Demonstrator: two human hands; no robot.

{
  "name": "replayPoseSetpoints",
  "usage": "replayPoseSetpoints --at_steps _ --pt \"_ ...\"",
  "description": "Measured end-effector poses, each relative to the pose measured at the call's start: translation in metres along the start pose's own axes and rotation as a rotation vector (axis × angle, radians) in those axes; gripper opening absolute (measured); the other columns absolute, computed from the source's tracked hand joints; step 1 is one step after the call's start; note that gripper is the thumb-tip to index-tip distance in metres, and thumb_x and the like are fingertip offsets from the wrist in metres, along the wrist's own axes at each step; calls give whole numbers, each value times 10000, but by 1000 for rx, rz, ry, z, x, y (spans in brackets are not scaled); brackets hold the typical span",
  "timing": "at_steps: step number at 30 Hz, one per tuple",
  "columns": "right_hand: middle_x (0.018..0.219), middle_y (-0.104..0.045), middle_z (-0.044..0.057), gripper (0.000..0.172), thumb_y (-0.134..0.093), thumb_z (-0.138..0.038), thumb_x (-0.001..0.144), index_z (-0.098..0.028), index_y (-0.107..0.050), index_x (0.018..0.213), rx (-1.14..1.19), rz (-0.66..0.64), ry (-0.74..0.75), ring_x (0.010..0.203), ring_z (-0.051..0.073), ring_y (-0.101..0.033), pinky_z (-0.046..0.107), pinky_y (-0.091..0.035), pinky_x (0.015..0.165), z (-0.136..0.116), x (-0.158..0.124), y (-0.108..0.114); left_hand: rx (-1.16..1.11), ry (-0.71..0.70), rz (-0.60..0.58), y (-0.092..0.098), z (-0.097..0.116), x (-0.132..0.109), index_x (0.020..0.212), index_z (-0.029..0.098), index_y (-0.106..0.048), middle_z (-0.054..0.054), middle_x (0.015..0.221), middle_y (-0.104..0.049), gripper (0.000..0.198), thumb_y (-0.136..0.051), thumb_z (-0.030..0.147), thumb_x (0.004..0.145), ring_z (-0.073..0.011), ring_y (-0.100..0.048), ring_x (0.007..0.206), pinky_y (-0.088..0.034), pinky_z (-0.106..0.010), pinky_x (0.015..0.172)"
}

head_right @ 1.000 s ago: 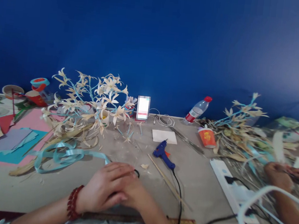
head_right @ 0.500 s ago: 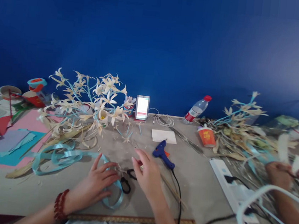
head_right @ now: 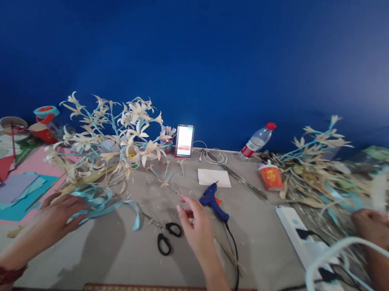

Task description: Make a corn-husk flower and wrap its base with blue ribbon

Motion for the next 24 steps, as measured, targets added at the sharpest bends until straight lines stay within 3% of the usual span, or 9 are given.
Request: replayPoseSetpoints --at_steps 2,5,8,10,13,16,20,24 --pt "1077 -697 88 288 -571 -355 918 -224 -644 1163 66 -28 7 748 177 -648 251 -538 564 -7 0 -4 -51 24 -4 -4 18 0 1035 290 -728 -77 1132 -706 223 -649 329 830 -326 -620 1032 -409 -496 963" --pt "1076 -690 59 276 -565 -365 929 -257 -648 1170 287 -213 55 786 166 -648 268 -554 686 -26 -4 -18 -444 38 37 -22 69 6 1142 305 -702 -91 1222 -675 333 -684 251 814 -325 -593 1141 -426 -440 995" --pt "1094 -681 55 289 -558 -418 936 -265 -675 1151 497 -490 160 873 183 -669 303 -543 798 -47 -11 -36 -910 24 -175 -51 125 15 1355 297 -561 -117 1357 -605 654 -774 223 741 -332 -557 1225 -433 -421 1030" --pt "1126 -669 68 335 -563 -468 927 -263 -678 1167 561 -547 210 967 211 -662 336 -523 869 -55 -14 -41 -1128 101 -267 -67 149 22 1374 292 -534 -112 1338 -619 661 -765 226 758 -309 -588 1189 -457 -403 1005" --pt "1183 -652 82 398 -533 -547 923 -272 -678 1172 626 -527 233 1154 256 -587 398 -462 991 -58 -15 -39 -1390 313 -274 -82 161 29 1164 252 -687 -84 1102 -727 370 -734 247 797 -267 -666 1012 -512 -358 890" --pt "1270 -612 82 448 -482 -602 924 -298 -657 1202 698 -568 229 1227 271 -546 432 -430 1037 -60 -15 -33 -1585 458 -298 -91 165 30 1003 227 -752 -62 1004 -759 262 -788 270 747 -251 -676 969 -520 -347 874" --pt "1442 -495 68 518 -527 -597 905 -327 -557 1346 524 -551 273 1357 283 -421 449 -346 1115 -64 -12 -29 -1699 511 -307 -93 168 31 930 208 -769 -58 974 -772 183 -783 274 760 -237 -692 954 -521 -349 892" --pt "1546 -366 70 600 -523 -587 909 -299 -460 1432 335 -477 328 1429 294 -306 461 -313 1143 -60 -7 -24 -1820 525 -294 -89 162 37 1027 191 -743 -76 1046 -767 197 -707 228 837 -232 -700 995 -489 -368 965"
Point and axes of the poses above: each hand's wrist, its own x-axis towards the middle knuckle, its own y-axis out of the back of the hand, z = x × y, the point moved 3 cm from there along x, towards the middle knuckle
